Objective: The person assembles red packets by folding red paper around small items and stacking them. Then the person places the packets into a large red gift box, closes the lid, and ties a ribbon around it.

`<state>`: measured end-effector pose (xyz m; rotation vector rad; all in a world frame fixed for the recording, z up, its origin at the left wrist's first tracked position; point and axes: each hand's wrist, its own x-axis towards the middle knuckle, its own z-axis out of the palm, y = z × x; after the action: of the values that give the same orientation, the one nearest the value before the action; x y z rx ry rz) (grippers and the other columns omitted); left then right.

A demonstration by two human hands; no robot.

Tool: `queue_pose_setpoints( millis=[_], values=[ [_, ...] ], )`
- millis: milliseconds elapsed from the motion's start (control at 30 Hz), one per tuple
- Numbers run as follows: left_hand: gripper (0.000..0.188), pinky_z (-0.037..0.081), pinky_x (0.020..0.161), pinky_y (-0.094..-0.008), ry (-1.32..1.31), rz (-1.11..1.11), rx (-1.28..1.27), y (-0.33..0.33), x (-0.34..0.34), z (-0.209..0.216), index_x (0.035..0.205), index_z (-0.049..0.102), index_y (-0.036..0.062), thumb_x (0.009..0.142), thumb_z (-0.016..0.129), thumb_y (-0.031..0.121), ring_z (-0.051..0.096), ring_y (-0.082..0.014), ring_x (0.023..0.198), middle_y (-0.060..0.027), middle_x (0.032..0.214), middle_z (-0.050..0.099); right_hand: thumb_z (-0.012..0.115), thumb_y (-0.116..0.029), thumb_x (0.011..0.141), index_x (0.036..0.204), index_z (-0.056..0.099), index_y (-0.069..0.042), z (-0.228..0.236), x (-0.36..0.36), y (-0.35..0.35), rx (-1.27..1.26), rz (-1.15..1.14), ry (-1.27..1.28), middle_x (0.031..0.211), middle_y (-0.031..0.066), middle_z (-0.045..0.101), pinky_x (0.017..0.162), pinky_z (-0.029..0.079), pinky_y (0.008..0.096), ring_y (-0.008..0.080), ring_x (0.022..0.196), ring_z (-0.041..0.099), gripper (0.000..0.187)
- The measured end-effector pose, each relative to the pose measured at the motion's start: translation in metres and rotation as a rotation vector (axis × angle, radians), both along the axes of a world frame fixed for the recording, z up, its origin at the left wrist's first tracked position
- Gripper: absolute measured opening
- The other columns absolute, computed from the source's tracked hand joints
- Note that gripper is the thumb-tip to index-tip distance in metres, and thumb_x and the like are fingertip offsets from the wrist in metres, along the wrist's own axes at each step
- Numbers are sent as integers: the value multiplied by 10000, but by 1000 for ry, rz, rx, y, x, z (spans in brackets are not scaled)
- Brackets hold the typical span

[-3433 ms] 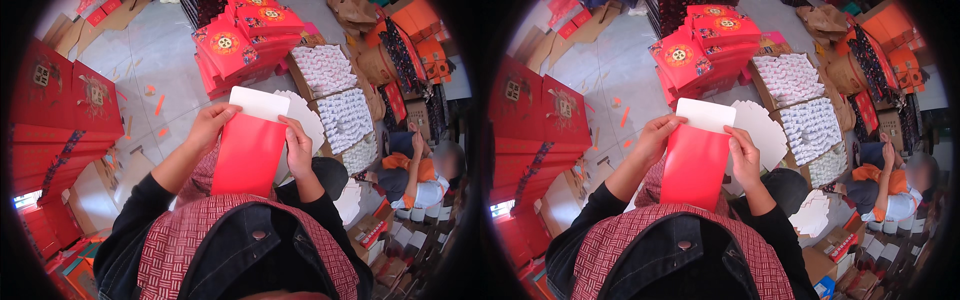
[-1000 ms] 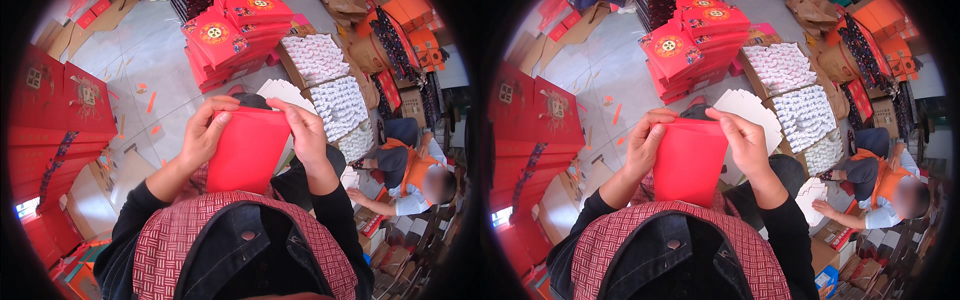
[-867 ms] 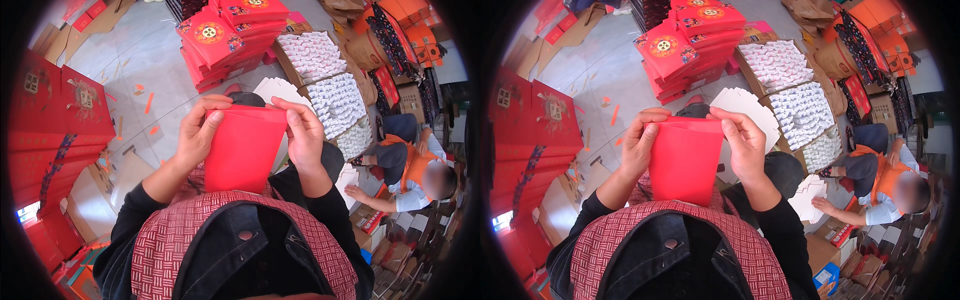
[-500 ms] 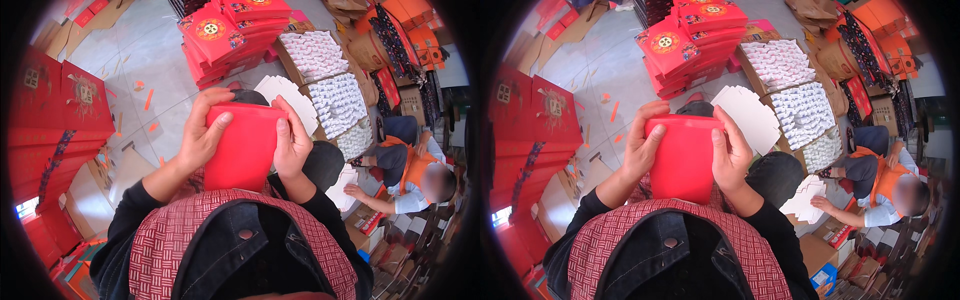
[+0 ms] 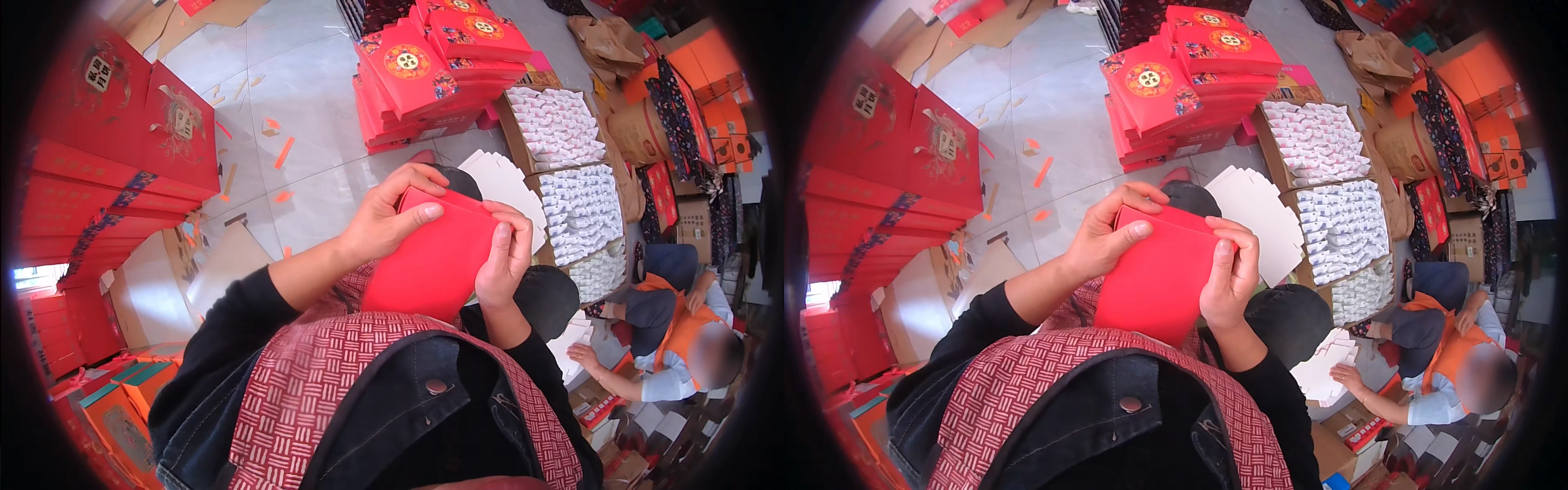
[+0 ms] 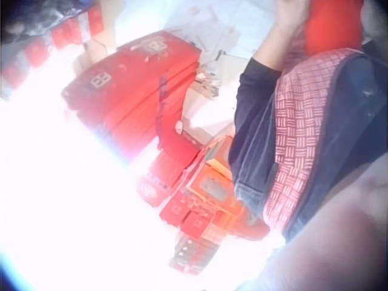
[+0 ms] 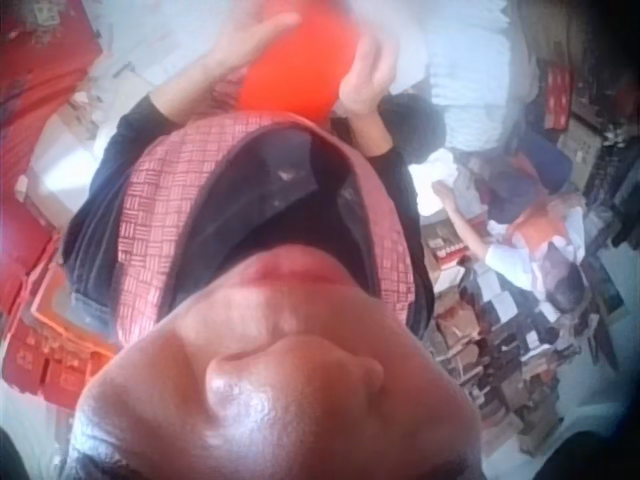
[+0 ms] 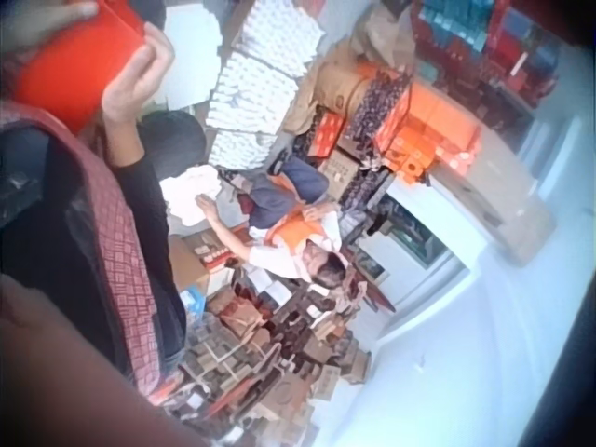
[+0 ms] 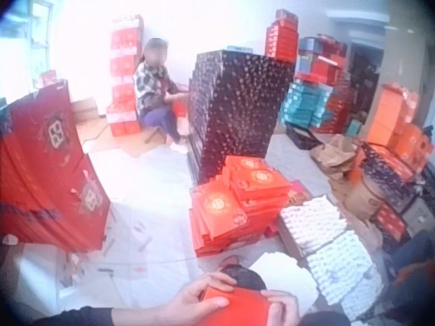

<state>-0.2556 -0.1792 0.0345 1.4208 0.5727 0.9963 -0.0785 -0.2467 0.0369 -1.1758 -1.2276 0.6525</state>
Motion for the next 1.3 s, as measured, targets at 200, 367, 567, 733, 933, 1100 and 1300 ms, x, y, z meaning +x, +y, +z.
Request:
queue_pose_setpoints(
  millis=[200, 367, 567, 733, 933, 1100, 1300],
  values=[
    [286, 327, 991, -337, 184, 64, 223, -1, 5, 12, 1108, 476, 14, 888, 569, 171, 440, -212, 1148, -129, 1202, 463, 384, -120, 952, 972, 461, 3, -7, 0, -4, -29, -51, 55, 1076, 171, 549, 913, 384, 326, 209, 1008, 512, 146],
    [202, 371, 932, -311, 148, 92, 157, 4, 4, 4, 1037, 507, 16, 903, 541, 164, 486, -195, 1043, -102, 1069, 514, 379, -135, 960, 1075, 478, -1, -14, 11, -2, -77, 116, 179, 1156, 165, 532, 933, 372, 326, 195, 1032, 507, 203],
    [106, 473, 715, -244, -39, 105, -428, 10, -5, -24, 945, 532, 49, 912, 534, 149, 537, -83, 810, -24, 887, 558, 556, -122, 777, 1226, 485, -115, -10, 64, 7, 319, 114, -1196, 1272, 86, 494, 1047, 257, 497, 303, 1255, 375, 455],
    [269, 490, 789, -318, -171, 68, -801, 29, -1, -35, 1040, 528, 54, 944, 459, 296, 559, -153, 885, -55, 947, 571, 653, -134, 718, 1142, 554, -141, -15, 48, 34, 429, 313, -1133, 1216, 29, 549, 1047, 262, 470, 234, 1193, 461, 435],
    [496, 427, 919, -326, -451, 41, -496, 37, 5, 1, 1256, 413, 44, 929, 456, 414, 509, -211, 1086, -91, 1216, 499, 688, -120, 774, 1154, 509, -37, 2, 36, 41, -68, 404, -100, 1116, 52, 577, 924, 398, 303, 138, 1015, 542, 428],
    [487, 482, 865, -326, 32, 216, -277, 18, 15, 28, 1261, 390, 2, 879, 596, 222, 564, -201, 1027, -139, 1153, 550, 647, -137, 831, 1167, 464, 32, -6, -2, 27, -159, 338, 624, 1094, 96, 567, 849, 453, 274, 122, 973, 547, 418],
    [502, 508, 840, -349, -97, 158, -562, 0, -39, 9, 1244, 398, -31, 836, 631, 145, 587, -216, 1003, -147, 1149, 556, 649, -259, 837, 1149, 450, 56, -23, -36, 23, -340, 358, 536, 1004, 142, 601, 770, 484, 275, 154, 887, 600, 486]
  ],
)
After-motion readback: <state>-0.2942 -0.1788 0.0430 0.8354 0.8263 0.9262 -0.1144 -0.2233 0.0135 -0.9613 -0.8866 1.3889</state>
